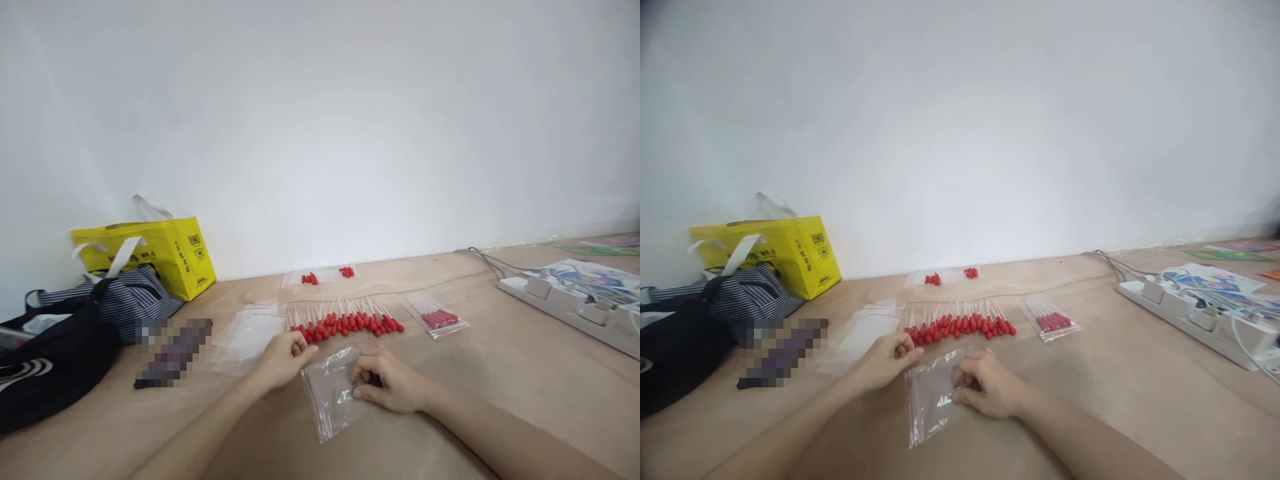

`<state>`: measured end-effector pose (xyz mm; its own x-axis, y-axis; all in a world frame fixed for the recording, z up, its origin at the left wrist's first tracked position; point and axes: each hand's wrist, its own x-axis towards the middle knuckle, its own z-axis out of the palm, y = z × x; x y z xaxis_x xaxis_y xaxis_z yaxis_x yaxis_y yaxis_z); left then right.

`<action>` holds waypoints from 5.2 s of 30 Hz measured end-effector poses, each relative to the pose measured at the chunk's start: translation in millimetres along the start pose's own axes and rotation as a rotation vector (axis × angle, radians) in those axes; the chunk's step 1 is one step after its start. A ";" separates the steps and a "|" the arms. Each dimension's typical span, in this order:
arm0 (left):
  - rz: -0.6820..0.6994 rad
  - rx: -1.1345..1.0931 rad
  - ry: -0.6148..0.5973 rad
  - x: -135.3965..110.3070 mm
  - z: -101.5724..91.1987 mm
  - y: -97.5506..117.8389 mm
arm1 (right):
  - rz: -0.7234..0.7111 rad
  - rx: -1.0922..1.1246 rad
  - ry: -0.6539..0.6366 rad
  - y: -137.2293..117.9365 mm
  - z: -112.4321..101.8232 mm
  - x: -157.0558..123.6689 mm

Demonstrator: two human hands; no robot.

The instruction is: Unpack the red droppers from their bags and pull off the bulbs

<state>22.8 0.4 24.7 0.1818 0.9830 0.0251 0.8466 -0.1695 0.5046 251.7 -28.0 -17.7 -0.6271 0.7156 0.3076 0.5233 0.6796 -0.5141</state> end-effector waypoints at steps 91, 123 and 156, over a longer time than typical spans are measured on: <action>-0.281 0.499 0.083 38.8 -27.2 -101.5 | -0.241 -0.037 -0.166 -11.2 -7.2 -2.5; 0.319 -0.187 -0.002 -52.5 35.1 4.3 | 0.196 -0.390 0.124 -35.3 13.8 -4.4; -0.258 -1.093 -0.173 -43.3 46.7 15.5 | -0.082 -0.009 0.071 -21.4 7.1 -3.1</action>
<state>51.3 -48.1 -8.9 0.2037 0.9422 -0.2658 -0.0057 0.2727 0.9621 238.3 -46.0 -13.4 -0.6257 0.6668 0.4048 0.4769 0.7376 -0.4780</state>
